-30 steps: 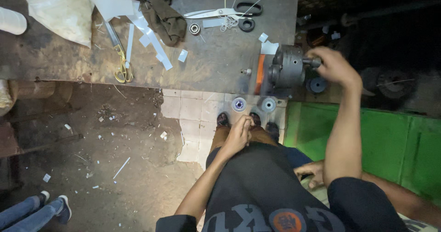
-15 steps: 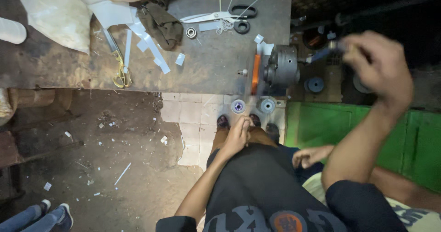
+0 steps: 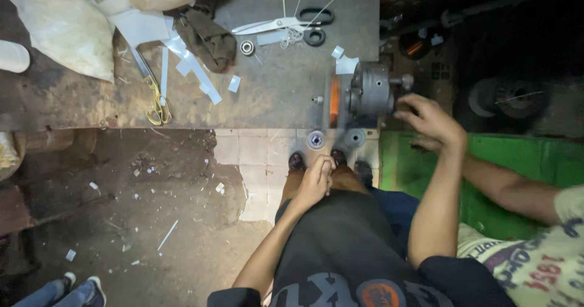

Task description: The person winds copper wire onto a cylindrical component using a hand-cranked winding machine. They adjust the component, wind the wire, and then remove the wound coil. The person also uses scissors to cut the wire and places the finished coil on the table.

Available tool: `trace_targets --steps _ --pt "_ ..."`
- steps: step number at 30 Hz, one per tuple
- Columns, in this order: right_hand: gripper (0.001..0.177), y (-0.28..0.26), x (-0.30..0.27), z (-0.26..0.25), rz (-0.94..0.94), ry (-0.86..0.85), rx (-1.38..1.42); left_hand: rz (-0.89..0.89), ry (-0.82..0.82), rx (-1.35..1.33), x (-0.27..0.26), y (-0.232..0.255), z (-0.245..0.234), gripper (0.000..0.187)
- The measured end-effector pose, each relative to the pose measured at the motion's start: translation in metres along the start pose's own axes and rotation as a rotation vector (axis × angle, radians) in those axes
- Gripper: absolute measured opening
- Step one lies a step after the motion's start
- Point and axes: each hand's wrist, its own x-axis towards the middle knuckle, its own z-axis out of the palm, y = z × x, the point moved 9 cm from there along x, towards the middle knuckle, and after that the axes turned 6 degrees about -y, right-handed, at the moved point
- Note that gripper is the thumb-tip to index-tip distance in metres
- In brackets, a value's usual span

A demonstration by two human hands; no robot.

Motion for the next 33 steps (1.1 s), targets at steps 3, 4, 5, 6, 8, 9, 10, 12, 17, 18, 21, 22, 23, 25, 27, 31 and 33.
trace_targets --steps 3,4,5,6,8,9,10,12,17,18,21,22,23,25,27,31,33 --pt "0.023 0.011 0.034 -0.023 -0.074 0.225 0.001 -0.014 0.008 -0.033 0.003 -0.003 0.001 0.025" --pt "0.023 0.007 0.044 -0.036 -0.125 0.311 -0.009 -0.022 0.011 -0.027 0.003 -0.003 0.001 0.025" --pt "0.024 0.0 0.053 -0.049 -0.182 0.393 -0.015 -0.03 0.02 -0.021 0.003 -0.004 0.001 0.025" --pt "0.022 -0.005 0.062 -0.062 -0.201 0.433 -0.006 -0.039 0.029 -0.015 0.004 -0.005 0.0 0.025" --pt "0.019 -0.021 0.07 -0.088 -0.23 0.506 0.02 -0.023 0.038 0.001 -0.003 -0.005 0.001 0.026" --pt "0.017 -0.033 0.072 -0.103 -0.282 0.524 0.012 -0.016 0.04 0.008 -0.001 -0.005 0.001 0.026" --pt "0.016 -0.047 0.07 -0.118 -0.334 0.541 0.005 -0.023 0.039 -0.002 0.002 -0.007 0.0 0.026" --pt "0.016 -0.071 0.059 -0.143 -0.339 0.545 -0.045 -0.047 0.038 -0.026 0.002 -0.011 0.002 0.026" --pt "0.02 -0.131 -0.007 -0.167 -0.306 0.516 -0.099 -0.014 0.06 -0.028 0.0 -0.01 0.003 0.026" --pt "0.022 -0.14 -0.021 -0.162 -0.284 0.488 -0.12 -0.017 0.068 -0.017 0.0 -0.01 0.003 0.026" --pt "0.026 -0.153 -0.051 -0.14 -0.184 0.324 -0.142 -0.013 0.033 -0.019 0.0 -0.007 0.004 0.026" --pt "0.029 -0.151 -0.057 -0.131 -0.149 0.249 -0.143 -0.019 0.029 -0.024 0.0 -0.006 0.003 0.026" --pt "0.034 -0.147 -0.062 -0.119 -0.113 0.16 -0.135 -0.027 0.023 -0.031 0.0 -0.005 0.004 0.026" --pt "0.039 -0.132 -0.066 -0.095 -0.056 -0.008 -0.084 -0.038 0.016 -0.044 -0.001 -0.004 0.003 0.025" --pt "0.041 -0.112 -0.064 -0.062 -0.013 -0.16 -0.004 -0.04 0.017 -0.057 0.0 -0.003 0.002 0.023" --pt "0.04 -0.049 -0.04 -0.016 0.198 -0.193 0.083 -0.028 -0.009 -0.022 0.0 0.001 0.002 0.023" --pt "0.041 -0.025 -0.017 -0.008 0.174 -0.101 0.048 -0.033 -0.016 -0.019 0.001 -0.001 0.003 0.023"
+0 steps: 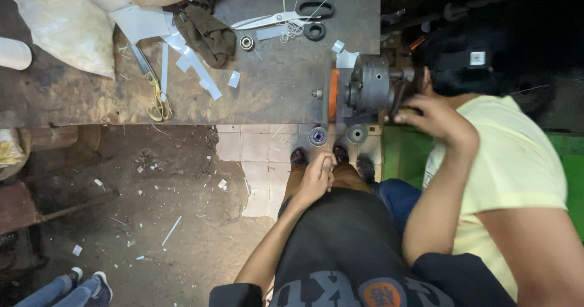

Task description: The person winds copper wire onto a cylindrical component using a hand-cranked winding machine. They adjust the component, wind the wire, and then remove the wound coil. The person also uses scissors to cut the wire and places the finished coil on the table.

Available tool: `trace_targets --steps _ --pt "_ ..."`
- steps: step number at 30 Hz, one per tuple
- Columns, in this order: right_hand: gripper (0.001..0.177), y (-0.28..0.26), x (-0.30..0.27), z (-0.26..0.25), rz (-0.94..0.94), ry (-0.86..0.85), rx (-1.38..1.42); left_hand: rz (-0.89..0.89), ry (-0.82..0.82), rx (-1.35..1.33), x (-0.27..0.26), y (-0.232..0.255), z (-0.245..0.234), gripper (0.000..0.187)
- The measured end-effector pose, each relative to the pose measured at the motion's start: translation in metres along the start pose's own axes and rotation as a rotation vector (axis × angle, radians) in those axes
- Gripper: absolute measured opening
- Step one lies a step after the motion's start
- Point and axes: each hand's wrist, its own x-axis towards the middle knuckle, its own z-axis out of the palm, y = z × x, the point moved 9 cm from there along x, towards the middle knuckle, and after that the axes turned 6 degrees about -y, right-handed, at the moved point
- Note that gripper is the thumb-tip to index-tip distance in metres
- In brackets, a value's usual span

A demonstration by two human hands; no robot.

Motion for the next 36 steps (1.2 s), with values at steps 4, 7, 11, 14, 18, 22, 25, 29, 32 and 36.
trace_targets --steps 4,7,11,14,18,22,25,29,32,36 --pt "0.034 0.013 0.049 -0.018 -0.178 0.258 -0.16 0.038 0.012 -0.016 -0.001 0.001 0.0 0.025" --pt "0.028 0.004 0.071 -0.053 -0.293 0.447 -0.199 0.024 0.026 -0.019 0.0 0.0 0.0 0.027" --pt "0.024 -0.043 0.068 -0.11 -0.423 0.628 -0.171 0.021 0.047 -0.025 0.0 0.005 -0.002 0.029" --pt "0.026 -0.087 0.041 -0.144 -0.429 0.64 -0.245 0.022 0.052 0.028 -0.005 0.009 -0.003 0.029" --pt "0.024 -0.143 -0.023 -0.157 -0.477 0.651 -0.323 0.035 0.055 0.034 -0.004 0.011 -0.001 0.028" --pt "0.03 -0.166 -0.075 -0.137 -0.32 0.56 -0.399 0.018 0.035 0.017 -0.006 0.006 0.0 0.027" --pt "0.031 -0.166 -0.1 -0.11 -0.247 0.397 -0.309 0.023 0.027 -0.029 -0.007 -0.001 -0.001 0.026" --pt "0.037 -0.147 -0.104 -0.069 -0.111 0.29 -0.318 0.086 0.018 -0.007 -0.006 -0.001 -0.003 0.027" --pt "0.037 -0.103 -0.085 -0.034 0.149 0.24 -0.318 0.093 0.018 0.028 -0.006 -0.001 -0.004 0.028" --pt "0.03 -0.082 -0.044 -0.012 0.042 0.354 -0.436 0.031 0.001 0.016 -0.005 -0.004 -0.003 0.03"
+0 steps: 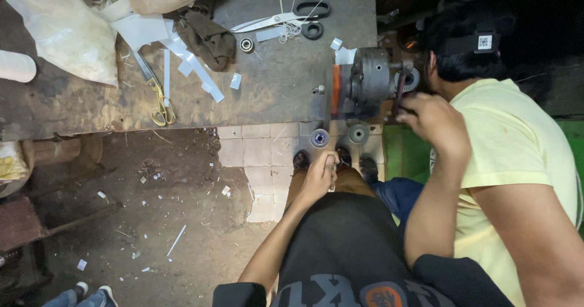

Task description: The person winds copper wire onto a cylindrical component using a hand-cranked winding machine. They adjust the component, wind the wire, and then remove the wound coil. The person also uses scissors to cut the wire and places the finished coil on the table.

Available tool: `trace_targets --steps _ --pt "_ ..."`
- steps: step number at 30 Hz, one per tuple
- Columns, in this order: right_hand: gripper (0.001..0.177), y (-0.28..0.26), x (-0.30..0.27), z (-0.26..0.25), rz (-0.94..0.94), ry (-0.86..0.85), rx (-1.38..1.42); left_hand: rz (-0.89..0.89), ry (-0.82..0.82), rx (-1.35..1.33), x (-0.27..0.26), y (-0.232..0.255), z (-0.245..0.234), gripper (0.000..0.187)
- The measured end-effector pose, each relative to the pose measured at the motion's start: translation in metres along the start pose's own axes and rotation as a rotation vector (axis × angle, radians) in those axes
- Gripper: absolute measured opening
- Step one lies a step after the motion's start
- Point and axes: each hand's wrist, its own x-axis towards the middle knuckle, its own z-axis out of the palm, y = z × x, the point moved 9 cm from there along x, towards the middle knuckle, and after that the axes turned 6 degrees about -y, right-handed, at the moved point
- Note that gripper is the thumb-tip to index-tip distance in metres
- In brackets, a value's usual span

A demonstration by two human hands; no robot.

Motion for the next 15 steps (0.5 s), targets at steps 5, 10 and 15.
trace_targets --steps 5,10,15 --pt "0.019 0.039 0.062 0.027 0.025 0.002 0.154 -0.029 0.001 -0.042 0.001 -0.004 0.0 0.032" --pt "0.039 0.038 0.118 -0.006 -0.202 0.196 0.16 0.017 0.039 -0.003 0.006 0.003 -0.003 0.034" --pt "0.031 0.009 0.115 -0.078 -0.31 0.507 0.008 -0.009 0.03 -0.007 0.005 0.004 -0.001 0.032"
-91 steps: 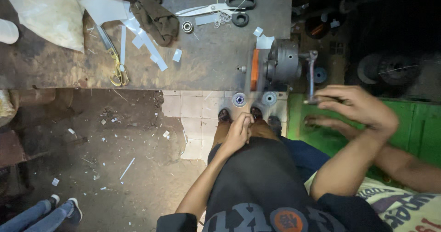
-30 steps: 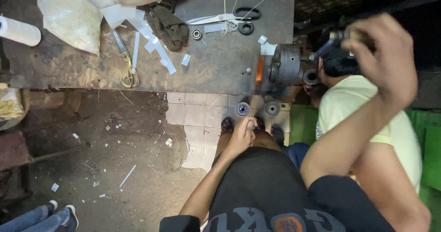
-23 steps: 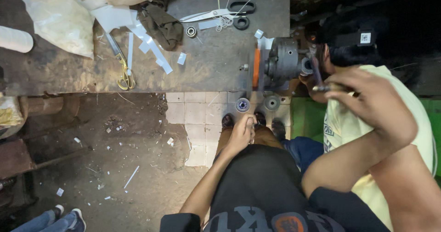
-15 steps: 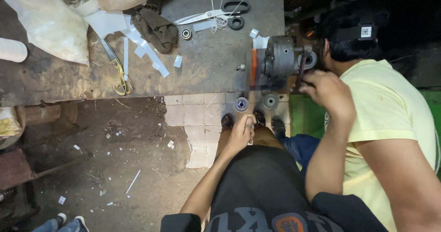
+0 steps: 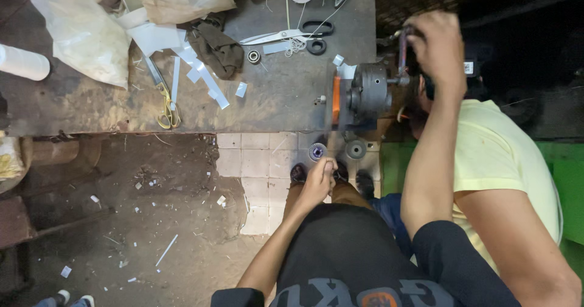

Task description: The person winds copper wire onto a cylindrical component using a hand-cranked winding machine. They adjust the component, wind the wire, and then remove the wound coil. The person also uses scissors to cut the wire and places the finished coil on the table.

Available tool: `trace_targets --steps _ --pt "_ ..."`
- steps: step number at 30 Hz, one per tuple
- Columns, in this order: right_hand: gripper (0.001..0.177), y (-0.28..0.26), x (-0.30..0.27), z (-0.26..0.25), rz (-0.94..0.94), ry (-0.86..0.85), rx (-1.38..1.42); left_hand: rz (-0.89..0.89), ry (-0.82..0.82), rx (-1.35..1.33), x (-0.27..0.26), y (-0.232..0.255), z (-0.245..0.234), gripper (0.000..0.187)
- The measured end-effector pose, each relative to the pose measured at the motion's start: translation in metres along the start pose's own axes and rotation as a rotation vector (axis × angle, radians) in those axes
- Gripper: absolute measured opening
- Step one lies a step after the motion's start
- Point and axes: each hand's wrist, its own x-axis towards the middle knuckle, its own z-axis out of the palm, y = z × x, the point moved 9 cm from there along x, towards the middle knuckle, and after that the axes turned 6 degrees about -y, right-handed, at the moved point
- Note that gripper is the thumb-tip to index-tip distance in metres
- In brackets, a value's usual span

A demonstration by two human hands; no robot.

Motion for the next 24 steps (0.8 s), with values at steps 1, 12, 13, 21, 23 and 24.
trace_targets --steps 1,12,13,21,23,24 --pt "0.029 -0.007 0.004 -0.014 -0.003 0.011 0.025 -0.002 0.002 -0.008 -0.002 0.001 0.0 0.032" --pt "0.019 -0.109 -0.055 -0.126 0.055 -0.119 0.027 -0.011 0.011 -0.032 -0.003 0.0 -0.001 0.032" --pt "0.024 -0.11 -0.065 -0.125 0.114 -0.19 0.024 -0.004 0.005 -0.026 -0.002 0.001 -0.001 0.033" --pt "0.036 -0.066 -0.137 -0.029 0.378 -0.635 0.001 -0.019 -0.03 -0.03 0.0 0.005 -0.001 0.033" --pt "0.035 -0.043 -0.144 0.009 0.377 -0.69 0.0 -0.015 -0.041 -0.03 0.001 0.003 0.001 0.033" --pt "0.034 -0.033 -0.146 0.027 0.376 -0.717 0.0 -0.013 -0.047 -0.03 0.0 0.002 0.002 0.033"
